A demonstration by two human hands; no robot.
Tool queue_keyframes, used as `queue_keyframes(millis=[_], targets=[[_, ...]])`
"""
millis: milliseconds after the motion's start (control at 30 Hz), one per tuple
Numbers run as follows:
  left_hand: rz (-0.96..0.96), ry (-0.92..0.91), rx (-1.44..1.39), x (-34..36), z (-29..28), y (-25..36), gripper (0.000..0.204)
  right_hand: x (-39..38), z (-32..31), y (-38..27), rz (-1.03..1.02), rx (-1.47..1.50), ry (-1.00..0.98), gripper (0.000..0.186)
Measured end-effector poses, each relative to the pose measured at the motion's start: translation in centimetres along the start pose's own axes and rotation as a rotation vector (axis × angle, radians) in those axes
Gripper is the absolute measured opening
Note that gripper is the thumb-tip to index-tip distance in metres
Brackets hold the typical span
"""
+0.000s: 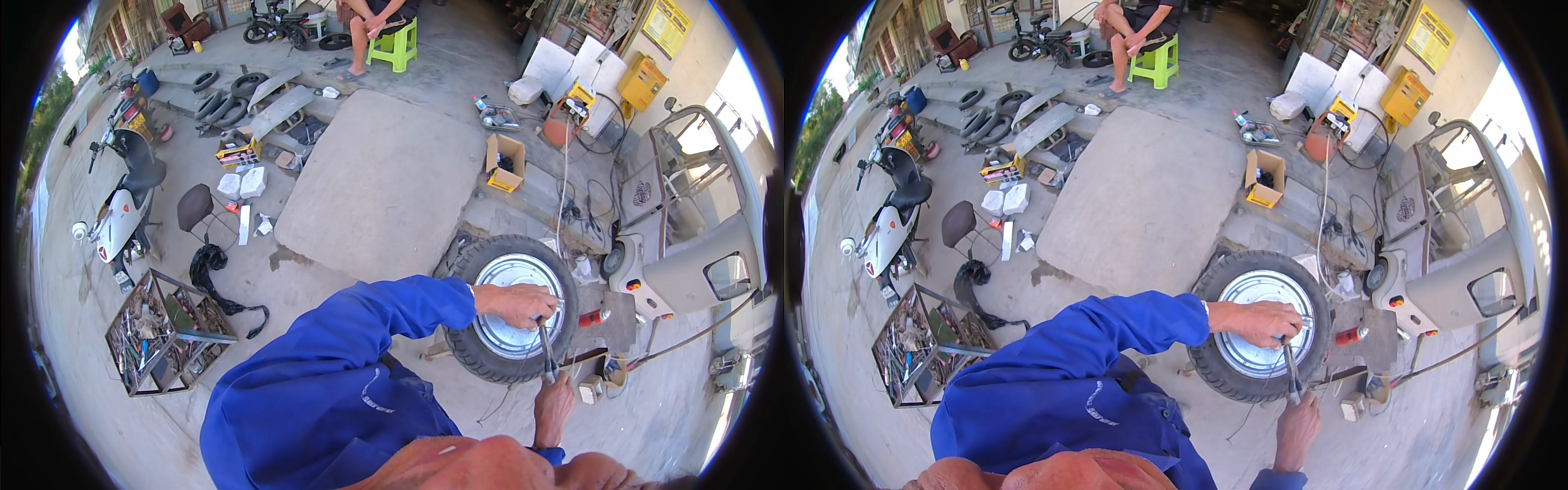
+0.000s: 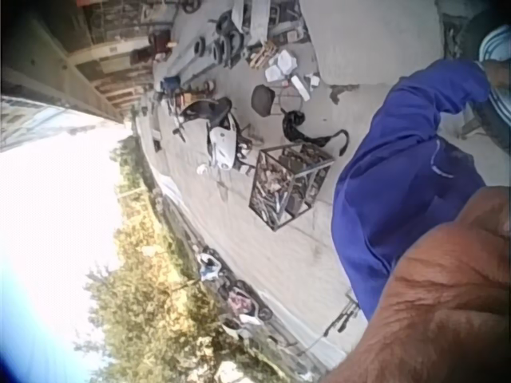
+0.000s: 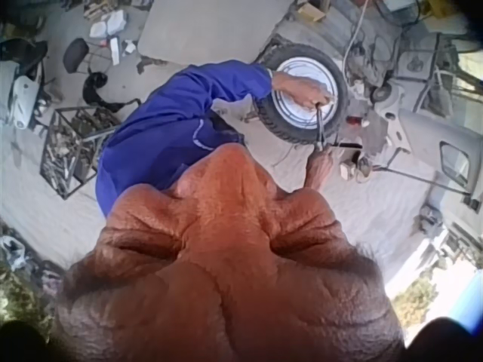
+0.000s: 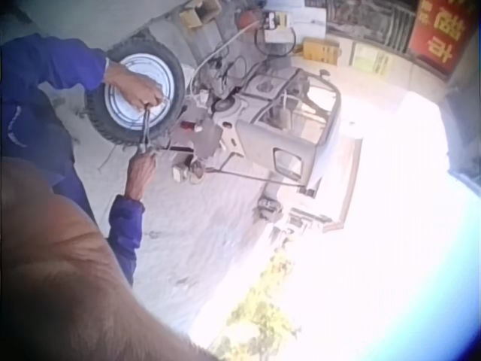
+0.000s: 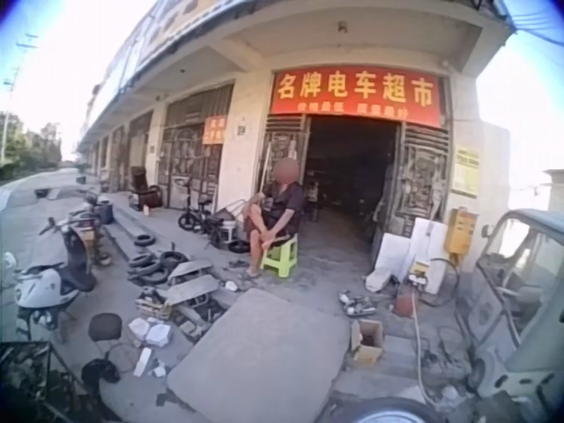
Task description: The person uses pliers to pull a wire or cable through the center hub of a small wheel. They repeatedly pull the wire through the hub and adjust its position with their hands.
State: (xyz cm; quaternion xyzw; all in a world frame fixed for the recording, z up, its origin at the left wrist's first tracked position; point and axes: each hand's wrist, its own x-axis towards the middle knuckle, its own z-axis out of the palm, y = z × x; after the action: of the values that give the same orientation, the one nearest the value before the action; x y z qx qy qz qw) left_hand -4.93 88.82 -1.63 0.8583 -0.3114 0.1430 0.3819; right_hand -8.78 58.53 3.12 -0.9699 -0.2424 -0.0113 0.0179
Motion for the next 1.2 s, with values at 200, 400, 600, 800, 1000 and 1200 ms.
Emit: queue_keyframes(millis=[200, 400, 600, 800, 1000, 1200], targets=[[-0.01, -0.015, -0.004, 0.0, -0.3, 0.3, 0.016, 0.3, 0.0, 0.3, 0.007, -0.017, 0.0, 0.033], [-0.002, -0.008, -0.002, 0.0, -0.3, 0.4, 0.017, 0.4, 0.8, 0.9, 0.03, 0.017, -0.014, 0.031], [-0.009, -0.006, -0.003, 0.0, -0.1, 0.2, 0.018, 0.7, 1.4, 1.6, 0.013, 0.117, -0.039, 0.026], [-0.01, -0.004, 0.005, -0.1, -0.3, 0.3, 0.018, 1.0, 1.4, 2.1, -0.014, 0.174, -0.061, 0.026], [0.005, 0.026, 0.01, -0.3, 0.0, 0.3, 0.016, 1.5, 1.4, 2.7, -0.02, 0.17, -0.078, 0.022], [0.035, 0.213, 0.092, -1.5, 0.9, 1.8, 0.015, 1.0, 1.7, 2.4, -0.002, 0.157, -0.06, 0.019]])
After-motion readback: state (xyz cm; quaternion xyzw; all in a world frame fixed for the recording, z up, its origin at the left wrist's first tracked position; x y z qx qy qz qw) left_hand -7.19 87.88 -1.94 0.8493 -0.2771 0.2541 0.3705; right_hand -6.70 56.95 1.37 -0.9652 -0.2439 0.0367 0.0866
